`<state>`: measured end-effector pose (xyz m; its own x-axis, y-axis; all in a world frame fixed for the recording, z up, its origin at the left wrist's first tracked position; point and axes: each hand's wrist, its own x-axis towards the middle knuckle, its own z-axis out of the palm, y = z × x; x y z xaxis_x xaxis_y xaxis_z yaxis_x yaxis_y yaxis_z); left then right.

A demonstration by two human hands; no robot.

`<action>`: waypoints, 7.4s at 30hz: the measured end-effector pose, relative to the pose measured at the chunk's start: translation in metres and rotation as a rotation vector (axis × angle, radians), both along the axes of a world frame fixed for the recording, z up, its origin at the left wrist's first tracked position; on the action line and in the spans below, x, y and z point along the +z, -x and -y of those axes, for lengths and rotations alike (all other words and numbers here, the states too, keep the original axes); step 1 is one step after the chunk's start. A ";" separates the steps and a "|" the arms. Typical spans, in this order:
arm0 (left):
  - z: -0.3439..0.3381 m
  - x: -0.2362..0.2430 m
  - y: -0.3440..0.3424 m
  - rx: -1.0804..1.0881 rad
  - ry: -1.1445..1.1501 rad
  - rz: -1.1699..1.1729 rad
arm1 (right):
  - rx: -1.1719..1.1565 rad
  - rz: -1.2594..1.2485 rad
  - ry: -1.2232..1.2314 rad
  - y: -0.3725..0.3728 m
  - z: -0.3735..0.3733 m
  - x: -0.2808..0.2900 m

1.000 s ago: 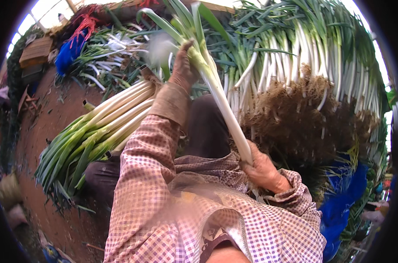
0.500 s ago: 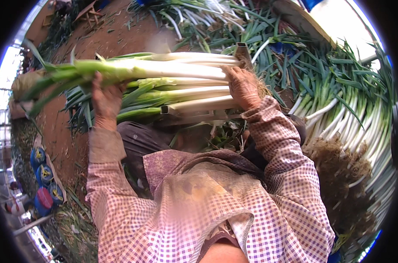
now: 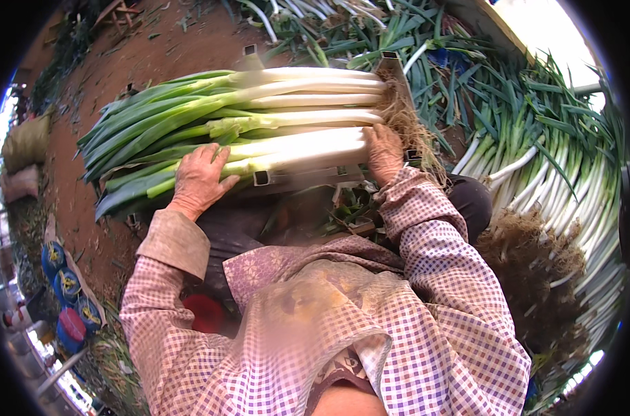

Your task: The person gathers leeks from a large pile, aligns them by hand, and places them into a rectangular metal bundling frame. They repeatedly add leeks to the frame, adjust the bundle, and occasionally reach for a plastic bag from a nearby red bucket.

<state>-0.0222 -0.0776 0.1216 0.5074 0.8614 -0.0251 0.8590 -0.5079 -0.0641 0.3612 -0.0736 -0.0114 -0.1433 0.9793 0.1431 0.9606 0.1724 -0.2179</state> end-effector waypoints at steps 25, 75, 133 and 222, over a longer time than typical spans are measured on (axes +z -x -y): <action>-0.035 -0.038 -0.005 -0.410 0.129 0.055 | 0.115 -0.141 0.251 0.017 0.006 0.045; -0.052 -0.061 0.077 0.149 -0.376 0.024 | -0.225 -0.200 0.411 0.058 -0.065 -0.023; -0.088 -0.003 -0.167 -0.278 -0.118 0.572 | -0.930 -1.828 0.109 -0.246 0.161 0.073; -0.198 -0.069 0.004 0.307 -0.356 -0.013 | -0.913 -0.926 0.662 -0.239 0.117 -0.065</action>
<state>-0.0264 0.1205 0.0527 0.2297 0.9278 0.2941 0.9639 -0.1752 -0.2004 0.5997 -0.1907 -0.0766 0.4426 0.5994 -0.6670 0.1530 -0.7834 -0.6024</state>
